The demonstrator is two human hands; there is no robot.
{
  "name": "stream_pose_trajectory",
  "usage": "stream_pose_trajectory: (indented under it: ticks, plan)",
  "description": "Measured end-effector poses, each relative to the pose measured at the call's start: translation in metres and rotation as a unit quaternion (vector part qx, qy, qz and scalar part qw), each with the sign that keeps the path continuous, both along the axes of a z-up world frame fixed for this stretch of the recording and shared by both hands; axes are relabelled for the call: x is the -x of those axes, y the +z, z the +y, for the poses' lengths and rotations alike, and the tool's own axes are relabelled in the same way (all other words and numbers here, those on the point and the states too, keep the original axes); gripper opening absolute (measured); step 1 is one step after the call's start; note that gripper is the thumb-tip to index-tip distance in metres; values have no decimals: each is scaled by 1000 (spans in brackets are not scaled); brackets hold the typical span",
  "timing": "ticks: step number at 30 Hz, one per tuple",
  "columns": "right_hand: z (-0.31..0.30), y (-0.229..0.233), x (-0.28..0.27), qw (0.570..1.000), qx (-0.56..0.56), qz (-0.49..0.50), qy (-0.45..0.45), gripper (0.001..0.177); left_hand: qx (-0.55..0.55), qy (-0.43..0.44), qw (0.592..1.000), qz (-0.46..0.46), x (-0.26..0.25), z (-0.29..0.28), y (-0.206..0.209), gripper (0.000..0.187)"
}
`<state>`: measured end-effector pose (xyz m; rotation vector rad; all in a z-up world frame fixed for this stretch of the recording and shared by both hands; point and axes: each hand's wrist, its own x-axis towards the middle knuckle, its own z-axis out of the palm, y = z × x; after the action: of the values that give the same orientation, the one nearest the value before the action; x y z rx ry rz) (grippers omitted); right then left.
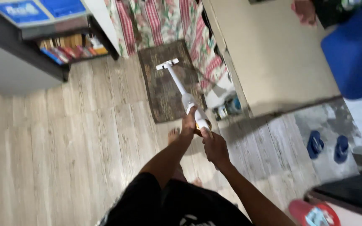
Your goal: Vacuuming the floor of several rooms in a home.
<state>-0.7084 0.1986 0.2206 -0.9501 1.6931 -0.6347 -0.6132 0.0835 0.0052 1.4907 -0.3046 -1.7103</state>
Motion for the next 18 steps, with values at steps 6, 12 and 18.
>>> stream_pose_trajectory:
  ticks: [6,12,18]
  plan:
    - [-123,-12,-40,998,13,-54,-34,60,6,-94,983,-155,-42,-124,50,76]
    - [-220,-52,-64,992,3,-101,-72,59,-54,-83,994,-40,-49,-223,-15,74]
    - [-239,-99,-44,998,-48,-13,-46,64,-12,-66,997,-49,-35,-239,-88,74]
